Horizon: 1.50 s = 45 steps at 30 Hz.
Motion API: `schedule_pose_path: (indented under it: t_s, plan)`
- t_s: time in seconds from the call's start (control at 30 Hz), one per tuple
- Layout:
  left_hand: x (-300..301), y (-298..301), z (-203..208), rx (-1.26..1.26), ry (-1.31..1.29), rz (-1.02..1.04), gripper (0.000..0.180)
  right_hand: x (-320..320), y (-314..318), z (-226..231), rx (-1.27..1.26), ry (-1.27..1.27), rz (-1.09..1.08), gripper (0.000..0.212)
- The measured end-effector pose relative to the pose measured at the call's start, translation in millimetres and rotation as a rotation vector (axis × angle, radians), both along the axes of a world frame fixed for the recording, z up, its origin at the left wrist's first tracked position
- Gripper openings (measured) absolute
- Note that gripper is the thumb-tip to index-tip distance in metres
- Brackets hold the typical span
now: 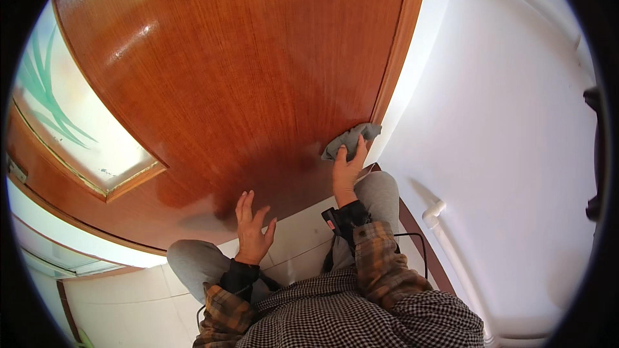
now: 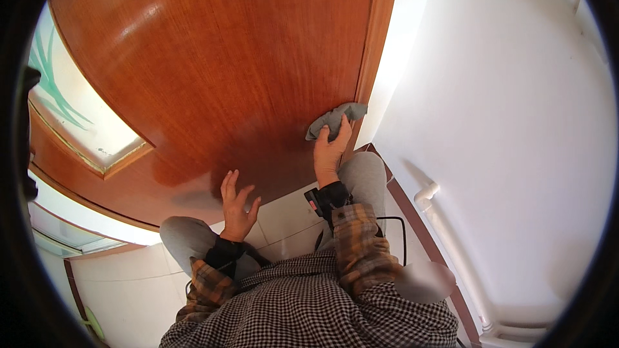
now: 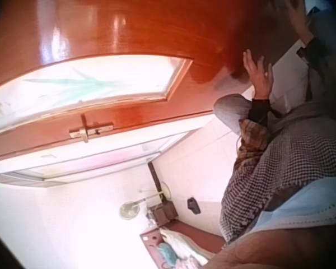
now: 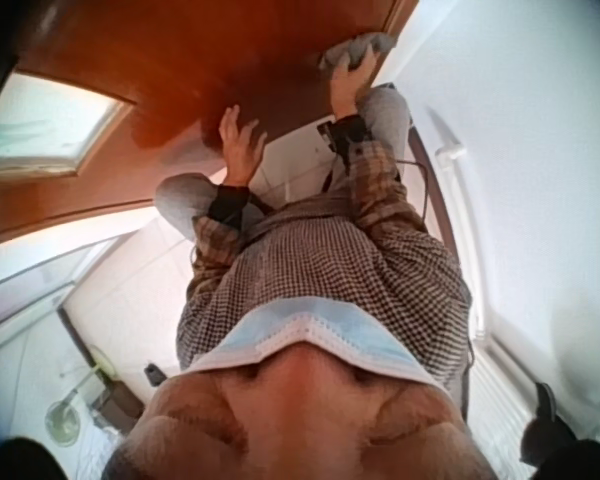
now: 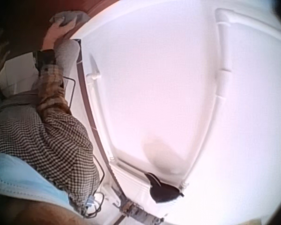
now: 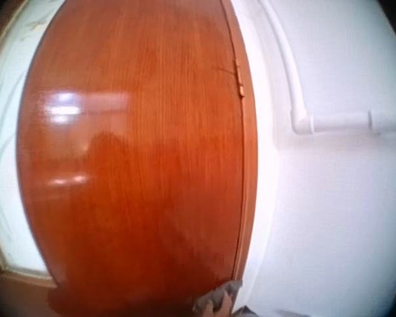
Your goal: The person wipes a white radiator with a gray cloth, then moves to wipe a wooden door and a frosted glass panel. The person uses the cloth to clean the surfaces in a systematic manner.
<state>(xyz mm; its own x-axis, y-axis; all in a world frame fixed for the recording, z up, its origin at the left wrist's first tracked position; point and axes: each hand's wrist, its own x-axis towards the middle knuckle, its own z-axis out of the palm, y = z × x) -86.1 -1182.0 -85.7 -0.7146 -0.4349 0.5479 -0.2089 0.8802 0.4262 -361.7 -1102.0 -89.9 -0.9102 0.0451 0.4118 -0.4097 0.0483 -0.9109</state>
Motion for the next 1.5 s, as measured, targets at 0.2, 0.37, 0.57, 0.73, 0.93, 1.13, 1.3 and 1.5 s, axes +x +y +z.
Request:
schedule_pose_path:
  t_s: [0.2,0.37,0.57,0.73,0.93,1.13,1.3,1.5]
  plan:
    - [2.1,1.0,-8.0,0.056,0.009,-0.033,0.025,-8.3,7.2,51.5,-0.273,0.020,0.168,0.059]
    - [-0.7,-1.3,-11.8,0.052,-0.004,-0.043,0.024,15.4,-15.2,20.4,0.023,0.341,0.017,0.056]
    - [-0.9,-3.8,-18.5,0.090,-0.004,-0.065,0.023,36.8,-21.6,-75.2,0.004,-0.107,0.115,0.059]
    - [-1.4,-4.0,-23.0,0.098,-0.008,-0.046,0.021,37.2,-16.0,-31.5,-0.100,-0.044,0.202,0.060]
    - [-3.8,-6.8,-24.8,0.102,-0.024,-0.046,0.020,53.1,-20.2,-21.6,0.070,0.146,0.129,0.057]
    - [-3.5,-6.8,-24.9,0.111,-0.028,-0.064,0.026,51.1,-26.3,-77.9,0.022,-0.247,0.210,0.056]
    - [-6.2,0.8,-13.4,0.147,-0.013,-0.038,0.062,74.1,-30.4,-59.5,-0.050,-0.200,0.318,0.052]
    - [-20.3,7.0,13.3,0.013,0.032,-0.109,0.087,118.8,-35.8,-34.5,-0.201,-0.311,0.606,0.051]
